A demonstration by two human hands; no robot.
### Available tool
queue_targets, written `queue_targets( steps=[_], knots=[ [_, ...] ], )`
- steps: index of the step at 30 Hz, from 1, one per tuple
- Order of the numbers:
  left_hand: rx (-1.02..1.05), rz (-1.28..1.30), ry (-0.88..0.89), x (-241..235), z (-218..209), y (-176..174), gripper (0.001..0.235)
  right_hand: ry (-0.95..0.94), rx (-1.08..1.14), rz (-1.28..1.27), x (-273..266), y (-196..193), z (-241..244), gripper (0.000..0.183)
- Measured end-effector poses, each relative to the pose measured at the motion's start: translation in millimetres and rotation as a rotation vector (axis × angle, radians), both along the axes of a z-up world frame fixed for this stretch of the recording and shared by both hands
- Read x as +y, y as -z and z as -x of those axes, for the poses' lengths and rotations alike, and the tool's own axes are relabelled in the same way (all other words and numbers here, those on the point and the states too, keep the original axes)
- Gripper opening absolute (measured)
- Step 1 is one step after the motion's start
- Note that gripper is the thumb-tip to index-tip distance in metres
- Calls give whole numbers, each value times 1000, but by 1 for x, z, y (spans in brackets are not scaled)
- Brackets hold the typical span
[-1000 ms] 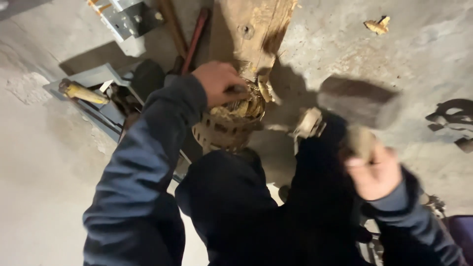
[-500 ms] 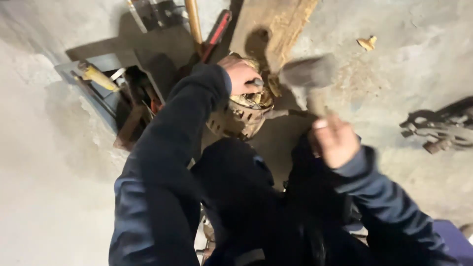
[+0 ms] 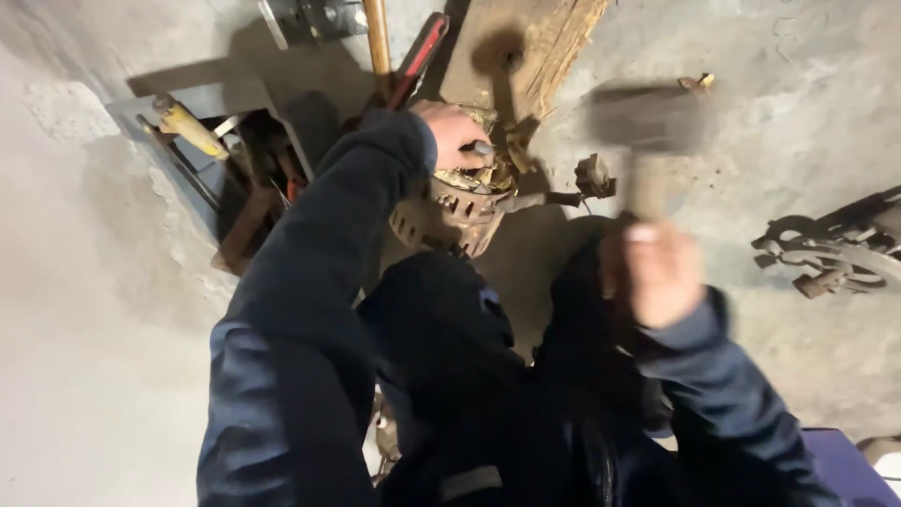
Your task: Disassembling an electric motor to extract copper windings using a hammer and a flathead screwdriver as a chisel.
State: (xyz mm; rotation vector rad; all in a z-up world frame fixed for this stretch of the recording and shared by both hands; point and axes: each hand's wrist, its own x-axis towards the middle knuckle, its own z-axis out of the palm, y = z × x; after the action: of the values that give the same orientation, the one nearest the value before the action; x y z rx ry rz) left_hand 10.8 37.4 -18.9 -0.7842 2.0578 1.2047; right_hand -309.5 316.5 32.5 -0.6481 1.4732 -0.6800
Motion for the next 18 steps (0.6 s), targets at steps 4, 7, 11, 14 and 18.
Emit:
queue_targets(
  steps=[4, 7, 11, 14, 18],
  knots=[
    [-44, -28, 5, 3, -2, 4, 38, 164, 89, 376, -80, -97, -18, 27],
    [56, 7, 13, -1, -8, 8, 36, -67, 333, 440, -68, -44, -63, 19],
    [52, 17, 13, -1, -11, 25, 36, -320, 368, 63, -85, -37, -64, 28],
    [20, 19, -28, 7, -17, 20, 35, -396, 602, 451, -71, -42, -8, 28],
    [10, 123, 0, 12, -15, 28, 40, 429, -266, 373, -95, -103, -11, 40]
  ],
)
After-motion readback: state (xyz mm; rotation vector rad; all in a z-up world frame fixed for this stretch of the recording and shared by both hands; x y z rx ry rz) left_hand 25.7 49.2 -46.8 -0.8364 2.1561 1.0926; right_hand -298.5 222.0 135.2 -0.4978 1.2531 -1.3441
